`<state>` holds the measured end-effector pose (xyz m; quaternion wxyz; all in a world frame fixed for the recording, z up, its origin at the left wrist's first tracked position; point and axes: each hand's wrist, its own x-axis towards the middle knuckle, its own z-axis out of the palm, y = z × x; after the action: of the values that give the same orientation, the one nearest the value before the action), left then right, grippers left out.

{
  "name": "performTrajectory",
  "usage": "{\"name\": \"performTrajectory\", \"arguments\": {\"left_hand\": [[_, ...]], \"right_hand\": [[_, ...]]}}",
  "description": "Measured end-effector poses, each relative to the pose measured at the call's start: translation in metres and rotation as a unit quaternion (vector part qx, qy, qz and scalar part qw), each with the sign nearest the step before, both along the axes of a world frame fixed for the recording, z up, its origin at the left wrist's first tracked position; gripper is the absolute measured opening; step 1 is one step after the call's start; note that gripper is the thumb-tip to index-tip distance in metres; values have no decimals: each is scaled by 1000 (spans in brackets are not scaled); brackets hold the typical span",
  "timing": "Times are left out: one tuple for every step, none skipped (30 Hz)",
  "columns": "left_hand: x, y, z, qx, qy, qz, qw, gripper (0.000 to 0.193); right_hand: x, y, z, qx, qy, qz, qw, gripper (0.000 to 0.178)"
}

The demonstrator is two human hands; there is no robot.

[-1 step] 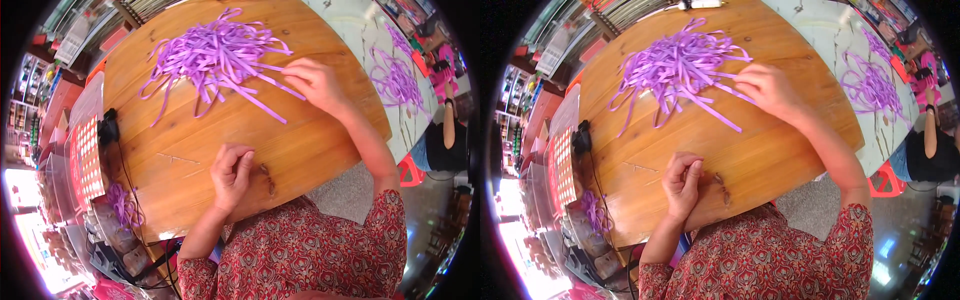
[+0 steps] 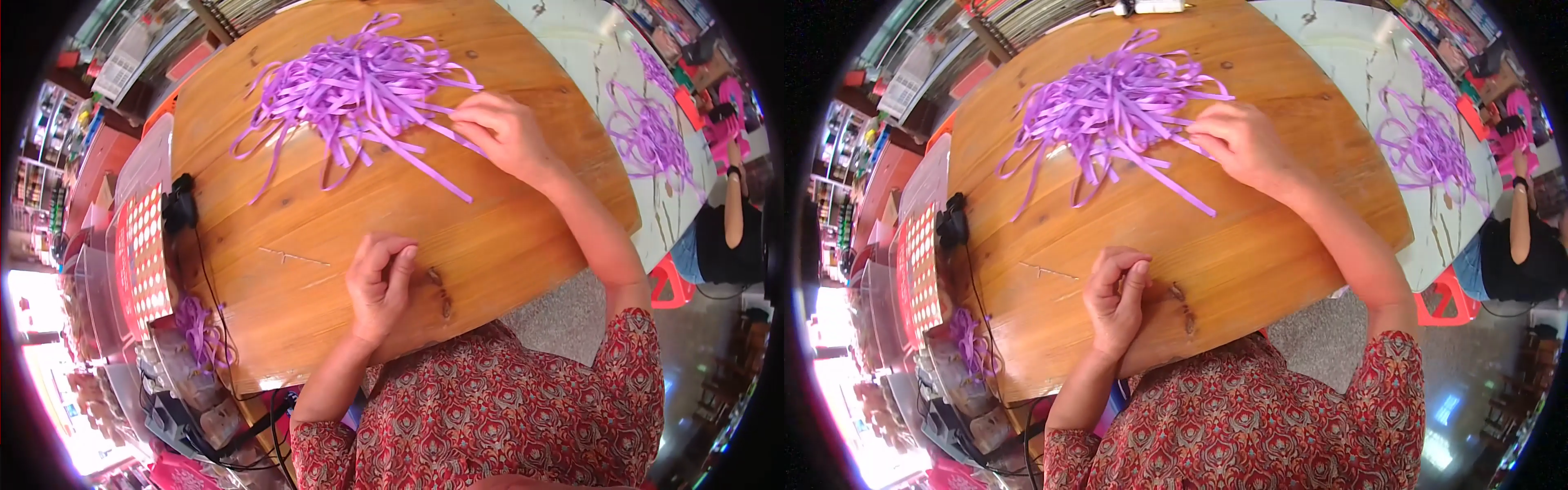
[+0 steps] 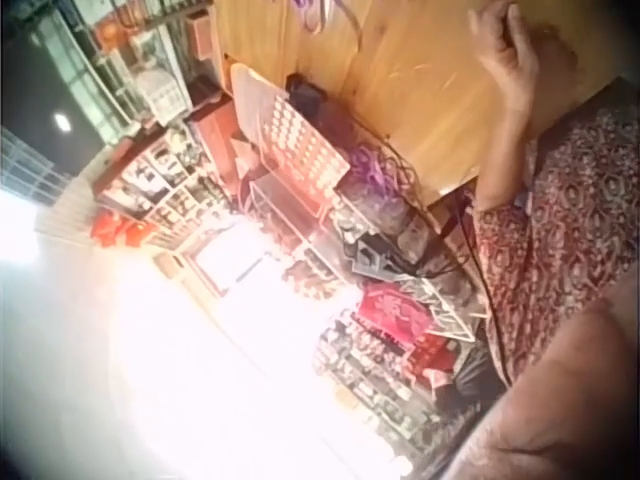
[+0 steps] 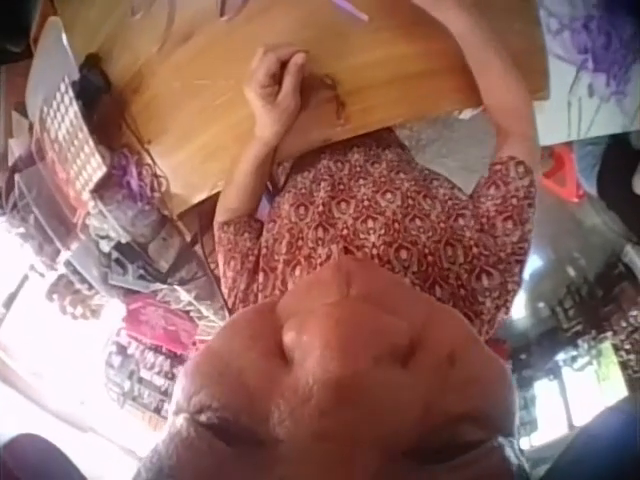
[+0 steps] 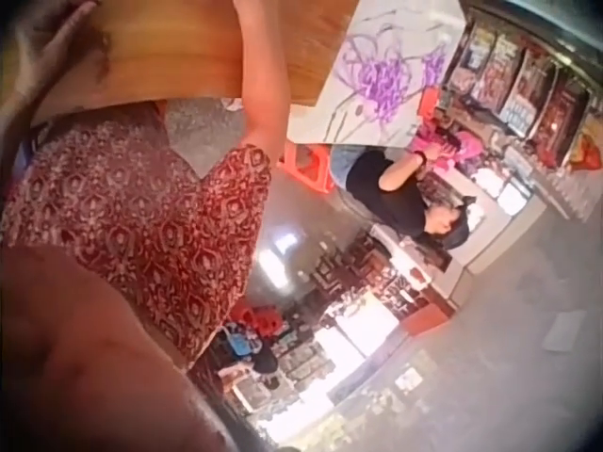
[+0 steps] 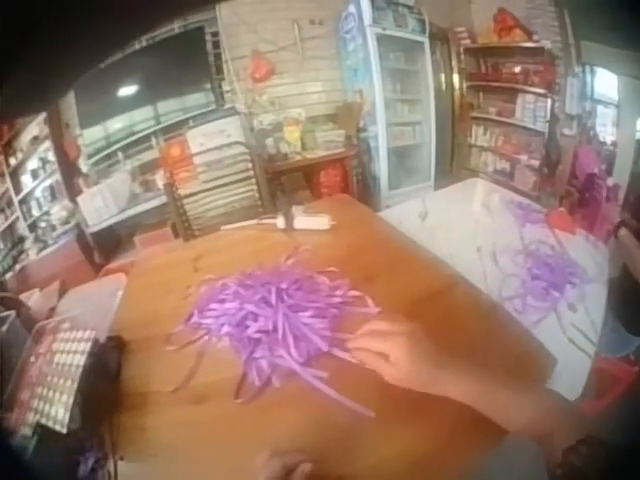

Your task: The person picks up a purple ribbon and ties a series of knots along its length by hand. After completing the knots, the person places the ribbon onto a pile of other purple ribbons on the wooden table.

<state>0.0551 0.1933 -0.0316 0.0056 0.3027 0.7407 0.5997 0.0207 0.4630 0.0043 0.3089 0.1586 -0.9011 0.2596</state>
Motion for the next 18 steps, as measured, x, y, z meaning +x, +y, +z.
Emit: {"name": "performTrajectory", "arguments": {"left_hand": [[0,-2,0,6,-4,10,1000,4],[0,-3,1,13,-9,20,1000,4],[0,-2,2,15,-7,23,1000,4],[0,-1,4,9,5,21,1000,4],[0,0,6,3,17,18,1000,4],[2,2,6,5,20,20,1000,4],[4,4,6,8,20,5,1000,4],[6,6,6,11,19,-9,1000,5],[7,6,7,4,20,-30,999,5],[7,7,8,6,22,-28,999,5],[9,7,8,3,26,-37,999,6],[10,7,7,0,31,-46,998,6],[9,7,7,8,45,-45,998,6],[9,6,6,10,46,-42,998,6],[9,6,6,11,38,-42,998,5],[10,6,6,13,31,-42,999,5],[10,7,7,15,34,-42,998,5],[10,7,6,15,30,-40,999,5]], "right_hand": [[-15,-11,-1,-28,10,7,1000,10],[-29,-18,-1,-27,13,14,999,10],[-42,-21,-1,-50,10,-3,999,9],[-57,-22,-3,-74,7,-20,997,9],[-76,-19,-9,-64,34,-33,997,10],[-88,-22,-9,-63,36,-31,997,10],[-100,-25,-9,-75,7,-65,995,12],[-110,-29,-9,-87,-22,-99,991,13],[-120,-32,-9,-115,-19,-76,990,20],[-129,-37,-10,-113,-18,-74,991,20],[-137,-44,-10,-102,-36,-107,988,23],[-145,-51,-9,-90,-53,-139,985,26],[-152,-57,-7,-108,-72,-136,982,35],[-160,-59,-7,-106,-71,-133,983,35],[-170,-59,-10,-64,-114,-169,977,37],[-180,-59,-12,-21,-155,-204,966,39],[-192,-53,-21,10,-143,-222,965,41],[-198,-51,-25,11,-141,-218,966,41]]}}
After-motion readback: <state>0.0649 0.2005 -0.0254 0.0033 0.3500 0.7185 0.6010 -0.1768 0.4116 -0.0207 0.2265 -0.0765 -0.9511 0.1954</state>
